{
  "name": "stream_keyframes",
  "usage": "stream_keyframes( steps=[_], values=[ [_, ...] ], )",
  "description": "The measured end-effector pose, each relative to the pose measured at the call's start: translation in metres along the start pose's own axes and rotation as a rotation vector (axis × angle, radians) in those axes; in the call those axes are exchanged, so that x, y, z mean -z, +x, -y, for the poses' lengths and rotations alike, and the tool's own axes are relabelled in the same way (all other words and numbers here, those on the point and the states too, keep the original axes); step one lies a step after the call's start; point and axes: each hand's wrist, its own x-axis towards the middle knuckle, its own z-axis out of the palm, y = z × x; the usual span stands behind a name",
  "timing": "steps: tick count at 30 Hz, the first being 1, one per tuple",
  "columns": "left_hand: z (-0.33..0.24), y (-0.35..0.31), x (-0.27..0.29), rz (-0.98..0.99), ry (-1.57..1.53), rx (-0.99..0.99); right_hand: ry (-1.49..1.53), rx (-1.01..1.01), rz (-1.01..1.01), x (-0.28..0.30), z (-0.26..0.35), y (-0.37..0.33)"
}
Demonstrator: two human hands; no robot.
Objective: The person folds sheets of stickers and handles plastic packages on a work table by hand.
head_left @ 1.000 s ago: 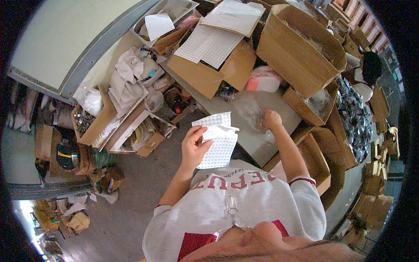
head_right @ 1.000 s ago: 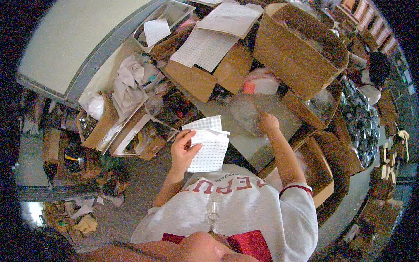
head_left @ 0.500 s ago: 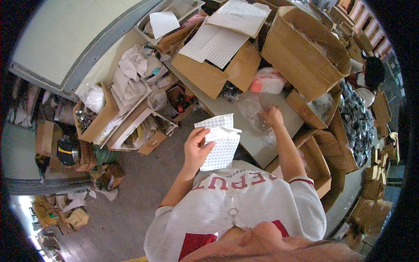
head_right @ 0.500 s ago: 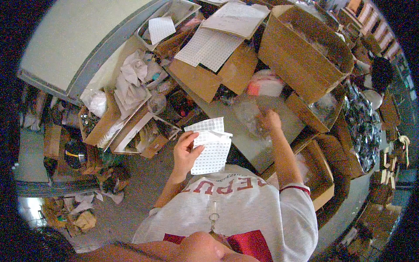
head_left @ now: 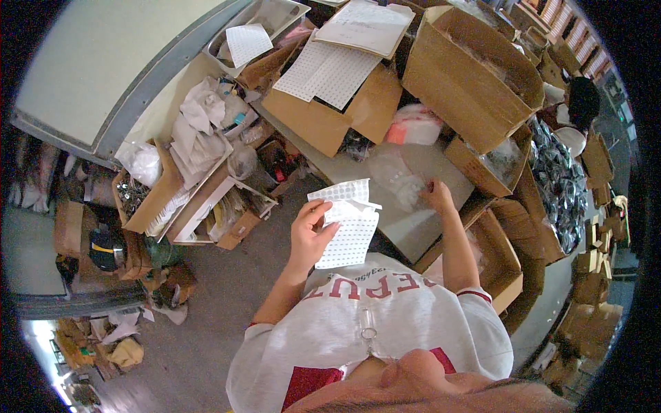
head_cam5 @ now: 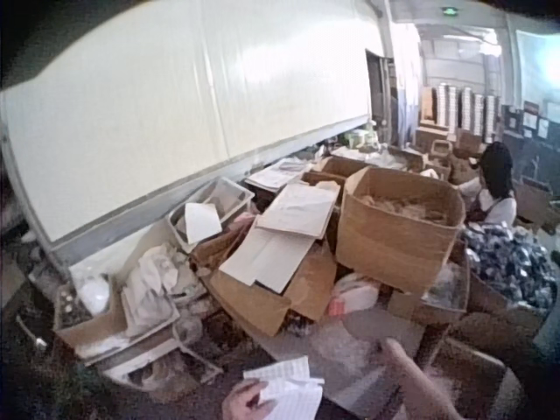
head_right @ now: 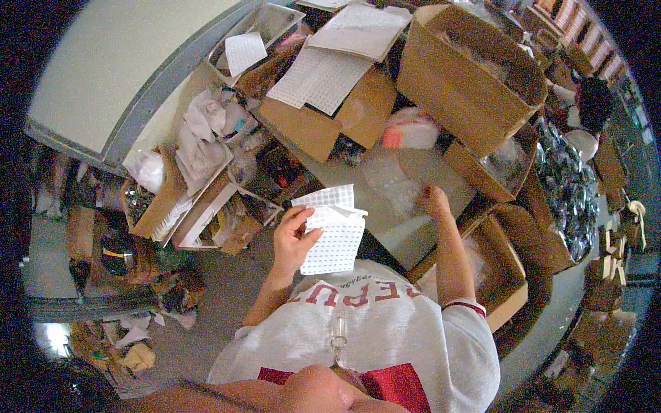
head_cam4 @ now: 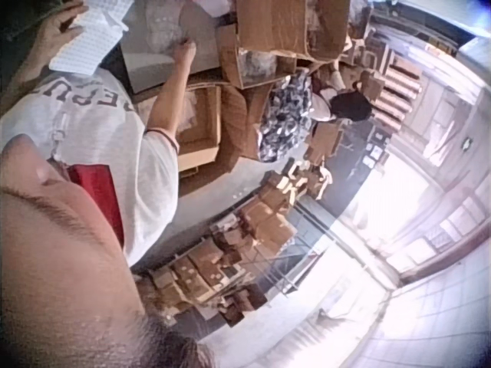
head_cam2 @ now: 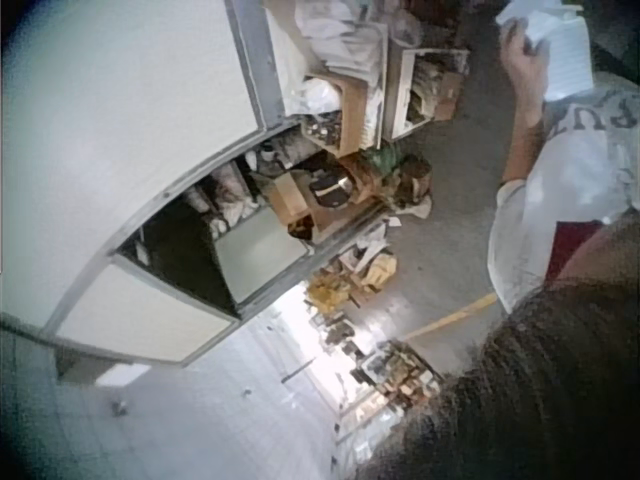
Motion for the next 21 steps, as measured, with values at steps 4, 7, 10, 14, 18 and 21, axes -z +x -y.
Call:
stream_keyframes(
  steps=[4, 7, 10, 14, 18, 21],
  values=[
    [0.009, -0.005, 0.004, -0.010, 0.004, 0.018, -0.206, -0.052, -0.111, -0.004, 0.014, 0.013],
    [0.003, -0.008, 0.007, -0.036, 0.074, 0.011, -0.136, -0.170, 0.184, 0.007, 0.030, 0.028],
    [-0.001, -0.011, 0.007, -0.036, 0.085, 0.062, -0.027, -0.084, 0.079, -0.010, 0.028, 0.043],
    [0.003, -0.012, 0.002, -0.062, 0.043, 0.000, 0.059, -0.185, -0.071, -0.036, 0.024, 0.051],
    [0.001, -0.011, 0.002, -0.079, 0.051, -0.038, -0.111, -0.164, 0.118, -0.018, 0.033, 0.048],
    [0.005, -0.011, 0.005, -0.054, 0.085, -0.013, 0.077, -0.097, 0.090, 0.024, 0.037, 0.017]
  ],
)
